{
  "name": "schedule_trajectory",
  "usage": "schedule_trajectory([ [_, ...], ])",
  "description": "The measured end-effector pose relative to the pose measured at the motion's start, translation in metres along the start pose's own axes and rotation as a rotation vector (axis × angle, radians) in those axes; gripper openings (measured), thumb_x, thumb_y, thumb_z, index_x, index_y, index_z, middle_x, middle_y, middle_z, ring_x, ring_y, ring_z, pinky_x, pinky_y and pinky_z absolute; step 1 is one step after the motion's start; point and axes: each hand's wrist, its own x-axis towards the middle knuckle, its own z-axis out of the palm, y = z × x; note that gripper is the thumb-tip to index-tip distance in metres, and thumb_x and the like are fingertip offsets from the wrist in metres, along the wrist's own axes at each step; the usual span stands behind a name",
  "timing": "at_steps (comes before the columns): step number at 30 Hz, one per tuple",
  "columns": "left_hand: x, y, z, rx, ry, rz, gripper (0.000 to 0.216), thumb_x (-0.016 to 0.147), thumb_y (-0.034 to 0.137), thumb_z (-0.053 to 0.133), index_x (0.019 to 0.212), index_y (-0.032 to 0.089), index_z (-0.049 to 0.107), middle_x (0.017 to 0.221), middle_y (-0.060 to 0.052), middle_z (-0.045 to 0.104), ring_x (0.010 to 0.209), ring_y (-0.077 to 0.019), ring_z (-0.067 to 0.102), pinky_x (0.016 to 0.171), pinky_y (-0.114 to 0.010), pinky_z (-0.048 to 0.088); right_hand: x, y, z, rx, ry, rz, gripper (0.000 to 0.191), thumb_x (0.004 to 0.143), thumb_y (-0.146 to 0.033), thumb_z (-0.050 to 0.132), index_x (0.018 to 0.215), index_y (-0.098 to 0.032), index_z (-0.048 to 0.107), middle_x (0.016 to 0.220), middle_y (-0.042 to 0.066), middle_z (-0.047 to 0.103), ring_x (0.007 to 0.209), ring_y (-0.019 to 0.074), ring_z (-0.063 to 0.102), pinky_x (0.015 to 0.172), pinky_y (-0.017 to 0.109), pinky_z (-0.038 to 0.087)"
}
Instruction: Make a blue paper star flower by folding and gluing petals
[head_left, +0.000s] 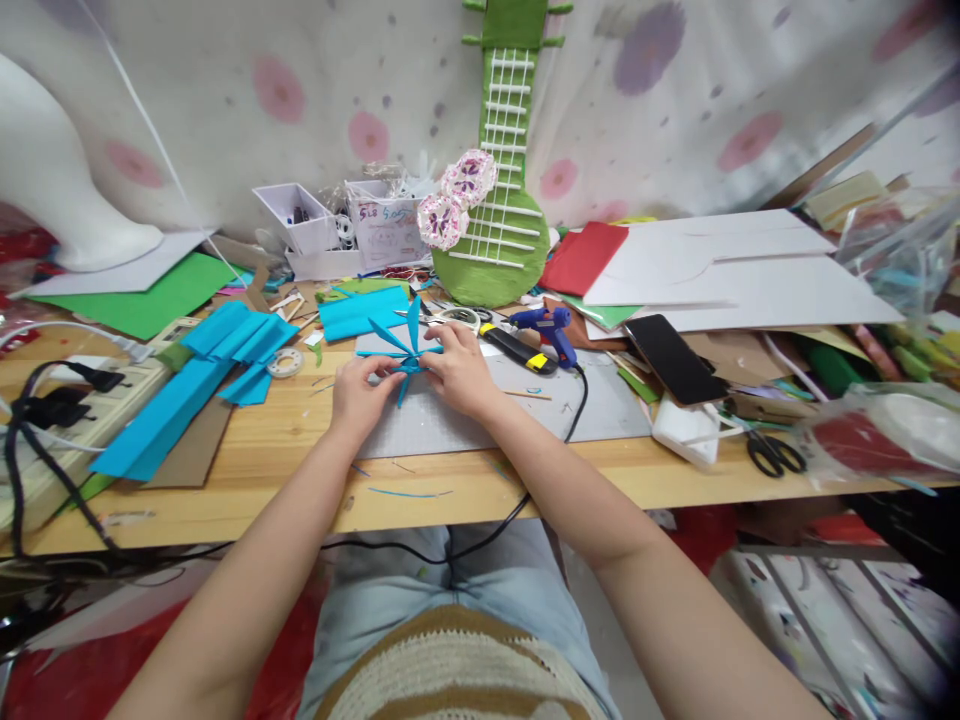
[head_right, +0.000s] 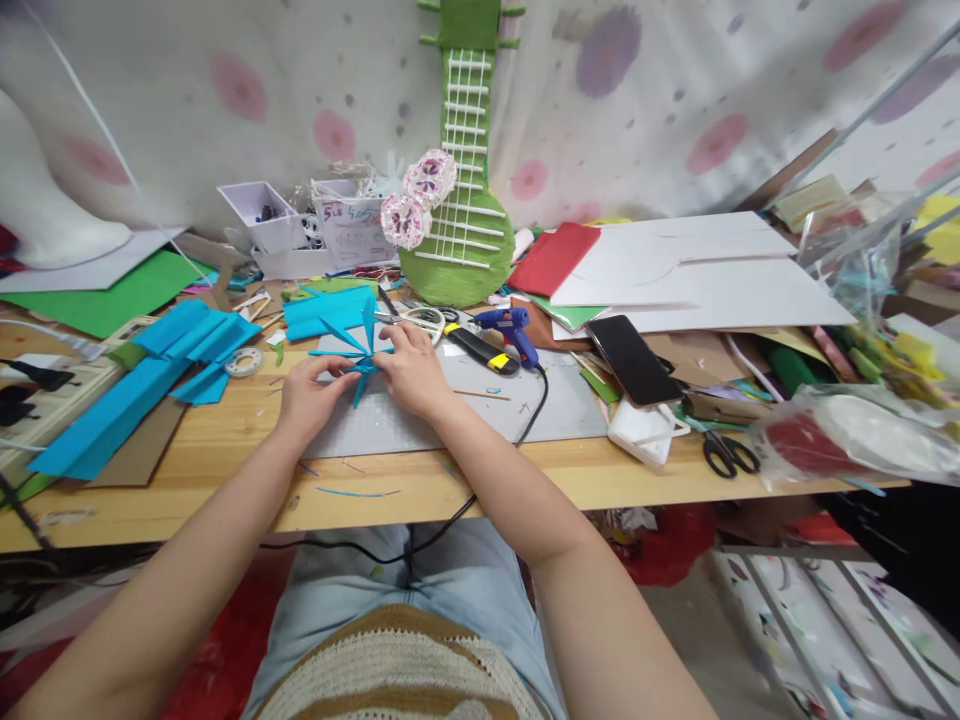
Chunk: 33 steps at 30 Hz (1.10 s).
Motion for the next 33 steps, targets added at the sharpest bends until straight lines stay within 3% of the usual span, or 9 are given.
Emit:
schedule_trajectory([
  [8, 0.001, 0.005, -0.004, 0.219, -0.14, 0.149, 0.008, 0.074, 0.025, 0.062, 0.081, 0.026, 0.067, 0.083, 0.0, 0.069, 0.08, -0.019, 0.06, 0.085, -0.036, 0.037, 0.002, 0.002, 0.0, 0.0, -0.012, -0.036, 0.021, 0.081, -0.014, 0.051, 0.084, -0.024, 0.07, 0.12, 0.007, 0.047, 0.123, 0.0253, 0.029, 0.103, 0.046, 0.027],
  [18, -0.003, 0.006, -0.002, 0.258, -0.082, 0.124, 0.011, 0.08, 0.024, 0.053, 0.088, 0.024, 0.06, 0.087, -0.002, 0.065, 0.083, -0.0198, 0.058, 0.084, -0.035, 0.036, 0.002, -0.001, 0.003, 0.044, -0.003, -0.006, 0.014, 0.079, -0.018, 0.056, 0.086, -0.022, 0.067, 0.119, 0.009, 0.048, 0.119, 0.0271, 0.03, 0.102, 0.047, 0.026],
  [24, -0.006, 0.009, -0.001, 0.251, 0.001, 0.077, 0.021, 0.075, 0.026, 0.056, 0.095, 0.022, 0.053, 0.083, -0.002, 0.062, 0.082, -0.02, 0.058, 0.086, -0.035, 0.037, 0.002, -0.002, 0.004, 0.046, 0.019, 0.01, 0.01, 0.077, -0.021, 0.06, 0.083, -0.019, 0.067, 0.118, 0.01, 0.05, 0.118, 0.0267, 0.031, 0.102, 0.045, 0.028],
  [29, -0.009, 0.016, 0.005, 0.304, -0.038, 0.103, 0.043, 0.064, 0.026, 0.064, 0.105, 0.021, 0.051, 0.099, -0.006, 0.061, 0.095, -0.0244, 0.056, 0.088, -0.036, 0.038, 0.002, -0.003, 0.007, 0.079, 0.024, 0.017, 0.011, 0.077, -0.027, 0.062, 0.083, -0.02, 0.068, 0.117, 0.01, 0.051, 0.117, 0.027, 0.033, 0.102, 0.046, 0.028],
  [33, -0.007, 0.015, 0.009, 0.336, -0.039, 0.042, 0.037, 0.066, 0.031, 0.065, 0.1, 0.022, 0.054, 0.096, -0.007, 0.062, 0.094, -0.0257, 0.056, 0.086, -0.037, 0.038, 0.002, -0.002, 0.007, 0.154, -0.01, -0.033, 0.012, 0.079, -0.028, 0.059, 0.084, -0.022, 0.068, 0.118, 0.008, 0.051, 0.116, 0.0255, 0.034, 0.102, 0.047, 0.026],
])
